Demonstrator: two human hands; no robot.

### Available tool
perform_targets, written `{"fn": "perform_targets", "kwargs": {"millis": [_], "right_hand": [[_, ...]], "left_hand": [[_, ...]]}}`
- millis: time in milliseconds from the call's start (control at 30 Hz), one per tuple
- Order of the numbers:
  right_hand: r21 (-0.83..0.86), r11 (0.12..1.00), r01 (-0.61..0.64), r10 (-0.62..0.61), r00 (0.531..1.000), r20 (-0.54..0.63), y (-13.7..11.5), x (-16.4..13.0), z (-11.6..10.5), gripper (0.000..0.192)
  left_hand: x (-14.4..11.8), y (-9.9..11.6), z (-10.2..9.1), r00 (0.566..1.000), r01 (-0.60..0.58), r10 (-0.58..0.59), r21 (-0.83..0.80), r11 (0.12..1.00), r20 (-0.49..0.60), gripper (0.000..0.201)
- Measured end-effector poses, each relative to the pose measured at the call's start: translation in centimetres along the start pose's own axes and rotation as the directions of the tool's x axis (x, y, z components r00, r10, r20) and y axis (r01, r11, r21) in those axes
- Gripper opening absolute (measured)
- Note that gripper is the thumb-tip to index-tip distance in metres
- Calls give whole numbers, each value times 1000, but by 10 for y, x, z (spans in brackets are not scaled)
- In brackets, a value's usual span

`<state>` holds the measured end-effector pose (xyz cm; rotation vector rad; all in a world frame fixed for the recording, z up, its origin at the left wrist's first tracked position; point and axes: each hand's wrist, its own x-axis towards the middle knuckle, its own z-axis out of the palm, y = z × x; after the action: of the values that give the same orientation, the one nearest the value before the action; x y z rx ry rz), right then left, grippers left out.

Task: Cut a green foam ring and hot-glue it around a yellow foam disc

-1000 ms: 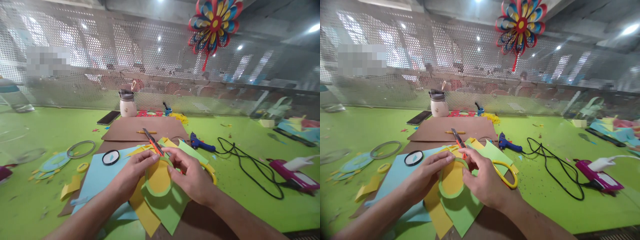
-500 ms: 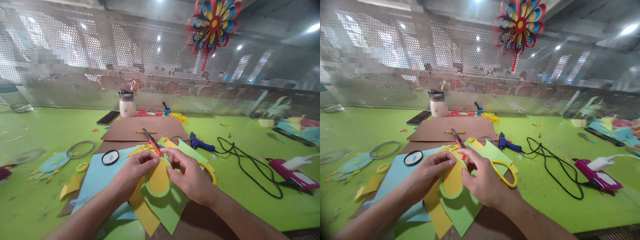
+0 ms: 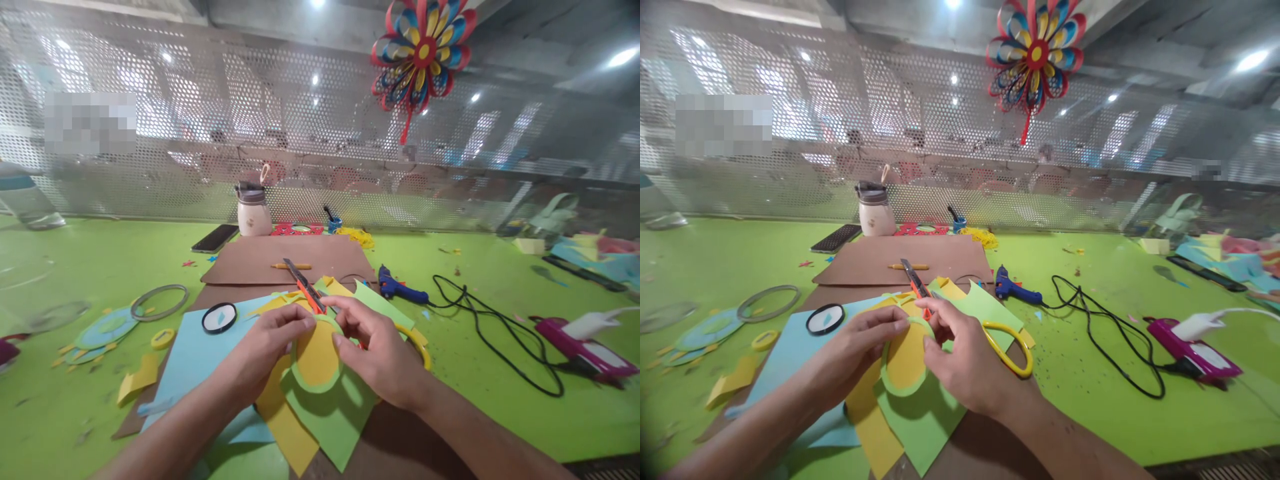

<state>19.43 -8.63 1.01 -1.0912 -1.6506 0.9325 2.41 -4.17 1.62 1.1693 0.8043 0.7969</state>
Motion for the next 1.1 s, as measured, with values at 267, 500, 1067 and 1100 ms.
{"fn": "perform_targets", "kwargs": {"millis": [267,500,1067,1100], "right_hand": [[96,995,-13,16,999,-32,1,3,-2,36],[191,981,26,29,959,-281,-1,12,-25,15],[142,989,27,6,975,-222,-2,15,-31,14],[134,991,21,7,979,-204,-3,14,-30,12]], "left_hand": [[1,-1,-4,998,58,-57,-36,998,24,12],[3,-1,-6,998,49,-47,71,996,-39,19],[-4,10,-8,995,37,-15,-235,971,95,9],[-4,10,-8,994,40,-13,-246,968,109,8]]}}
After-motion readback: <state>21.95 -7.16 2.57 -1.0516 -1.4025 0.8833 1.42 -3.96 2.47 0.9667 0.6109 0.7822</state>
